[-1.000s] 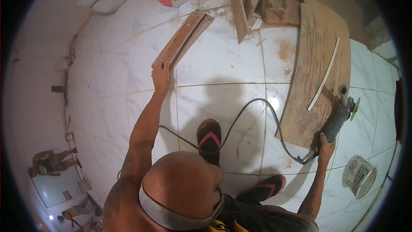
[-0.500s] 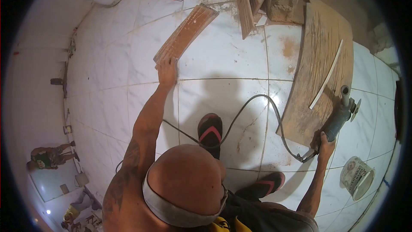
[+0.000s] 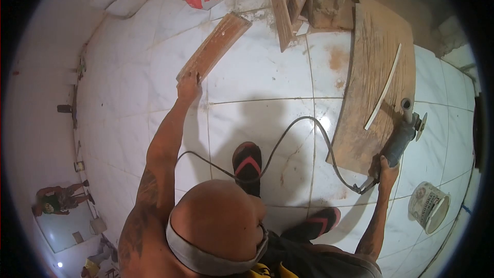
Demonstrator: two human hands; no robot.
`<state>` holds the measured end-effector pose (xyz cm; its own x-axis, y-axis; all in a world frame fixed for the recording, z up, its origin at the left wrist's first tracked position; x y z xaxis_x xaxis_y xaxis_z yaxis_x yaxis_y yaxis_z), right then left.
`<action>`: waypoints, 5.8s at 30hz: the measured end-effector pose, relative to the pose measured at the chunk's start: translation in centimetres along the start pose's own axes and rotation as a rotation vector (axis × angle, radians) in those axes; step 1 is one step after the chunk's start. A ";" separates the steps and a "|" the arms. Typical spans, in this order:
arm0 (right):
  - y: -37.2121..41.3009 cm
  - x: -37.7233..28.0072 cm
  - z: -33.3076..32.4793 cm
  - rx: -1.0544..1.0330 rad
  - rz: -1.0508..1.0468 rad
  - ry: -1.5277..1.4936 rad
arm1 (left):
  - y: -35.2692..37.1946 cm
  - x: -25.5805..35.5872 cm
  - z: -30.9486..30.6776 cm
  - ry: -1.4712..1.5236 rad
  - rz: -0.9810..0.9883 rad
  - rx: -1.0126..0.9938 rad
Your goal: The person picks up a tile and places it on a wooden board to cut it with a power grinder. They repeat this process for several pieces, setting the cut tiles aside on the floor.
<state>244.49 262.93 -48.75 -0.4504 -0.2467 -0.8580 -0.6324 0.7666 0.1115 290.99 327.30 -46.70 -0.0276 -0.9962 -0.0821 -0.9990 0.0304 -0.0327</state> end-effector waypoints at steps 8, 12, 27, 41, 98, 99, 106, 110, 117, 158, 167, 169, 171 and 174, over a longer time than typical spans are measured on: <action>-0.7 3.6 -0.3 0.010 -0.013 0.029 | -4.1 18.3 -5.9 0.568 0.122 -0.050; -0.8 3.1 -0.1 0.008 0.013 -0.004 | -7.3 29.9 -3.5 0.820 -0.153 -0.131; 0.5 -0.7 -0.8 0.039 0.088 0.138 | 5.4 43.8 -11.4 0.798 0.604 -0.166; -0.2 1.5 -0.6 0.081 -0.070 0.117 | 20.8 57.1 -1.7 0.572 0.689 -0.563; -0.4 2.5 -0.9 0.059 -0.029 0.167 | -0.5 40.2 -5.9 0.758 0.129 -0.359; -0.3 2.0 -0.9 0.067 -0.050 0.152 | -2.4 41.1 -4.6 0.687 0.128 -0.355; 0.0 0.7 -0.7 0.049 0.006 0.088 | -5.8 43.0 -5.4 0.643 -0.082 -0.346; 0.0 0.5 -0.7 0.055 0.009 0.129 | -7.6 43.2 -5.5 0.734 -0.141 -0.116; -0.1 0.7 -0.6 0.018 0.057 0.062 | -5.4 42.9 -8.6 0.659 0.276 0.089; -0.1 2.0 -0.6 0.000 0.039 -0.089 | 9.3 13.1 -20.9 0.575 0.292 -0.713; -0.2 2.7 -0.6 -0.052 0.089 -0.020 | 8.2 33.0 -26.6 0.190 0.902 -0.998; 0.2 1.4 -1.2 -0.068 0.122 0.032 | 9.3 38.2 -27.2 0.109 1.016 -1.020; 0.6 -0.3 -1.5 -0.052 0.080 0.020 | 11.3 42.4 -28.3 -0.051 1.040 -0.990; 0.5 -0.7 -1.6 0.024 0.017 -0.098 | 10.6 47.3 -26.3 -0.112 1.198 -0.945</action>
<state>243.47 262.58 -47.25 -0.3962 -0.1757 -0.9012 -0.6093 0.7845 0.1150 278.20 278.35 -24.73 -0.8500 -0.4116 0.3288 -0.0492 0.6834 0.7284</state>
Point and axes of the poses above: each hand's wrist, its own y-axis away from the middle knuckle, its own z-axis out of the palm, x = y × z, the point moved 7 cm from there along -y, towards the middle knuckle, and after that the axes turned 12 degrees about -z, right-handed, at the moved point
